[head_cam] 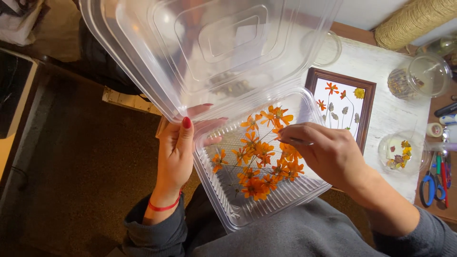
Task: Arranging and framing pressed flowers in a small picture frame.
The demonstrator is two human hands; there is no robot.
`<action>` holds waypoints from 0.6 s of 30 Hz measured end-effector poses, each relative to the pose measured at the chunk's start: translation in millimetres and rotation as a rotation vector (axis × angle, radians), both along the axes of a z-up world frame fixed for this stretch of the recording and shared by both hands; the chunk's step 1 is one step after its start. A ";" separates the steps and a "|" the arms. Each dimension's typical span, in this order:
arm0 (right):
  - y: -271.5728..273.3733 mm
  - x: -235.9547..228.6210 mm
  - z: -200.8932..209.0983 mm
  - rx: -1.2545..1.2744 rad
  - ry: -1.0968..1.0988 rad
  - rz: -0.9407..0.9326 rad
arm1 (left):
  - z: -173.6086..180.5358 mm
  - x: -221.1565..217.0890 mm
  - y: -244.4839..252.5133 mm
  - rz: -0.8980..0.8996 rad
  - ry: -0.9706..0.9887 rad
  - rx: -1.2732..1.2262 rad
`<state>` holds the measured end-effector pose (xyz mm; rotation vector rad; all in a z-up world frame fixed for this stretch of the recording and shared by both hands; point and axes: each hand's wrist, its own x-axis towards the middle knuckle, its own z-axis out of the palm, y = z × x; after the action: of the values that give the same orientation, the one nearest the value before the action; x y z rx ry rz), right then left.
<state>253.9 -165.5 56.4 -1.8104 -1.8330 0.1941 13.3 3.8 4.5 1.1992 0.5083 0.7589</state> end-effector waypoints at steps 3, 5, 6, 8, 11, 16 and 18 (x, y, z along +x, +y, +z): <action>-19.7 13.0 -7.9 -0.190 0.198 -0.346 | -4.1 -3.9 2.0 0.038 0.007 0.010; -38.7 32.5 -26.9 0.007 0.590 -0.328 | -18.3 -16.5 1.0 0.036 -0.015 -0.024; -46.2 44.4 -35.5 0.201 0.979 -0.290 | -24.3 -19.8 3.7 0.035 -0.033 -0.067; -50.8 59.0 -53.9 0.219 1.177 -0.339 | -41.1 -39.6 3.8 0.000 -0.061 -0.074; -59.2 64.5 -90.4 0.050 1.403 -0.538 | -66.2 -64.2 3.4 -0.021 -0.103 -0.121; -47.4 27.1 -113.3 -0.334 1.498 -0.616 | -136.3 -114.7 32.3 -0.234 -0.327 -0.226; -36.6 11.4 -105.6 -0.376 1.613 -0.536 | -178.3 -147.7 54.4 -0.308 0.006 -0.486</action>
<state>265.3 -202.1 -49.1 -1.3846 -0.1733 1.3440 -134.4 58.2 -173.9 0.7990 0.4651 0.3390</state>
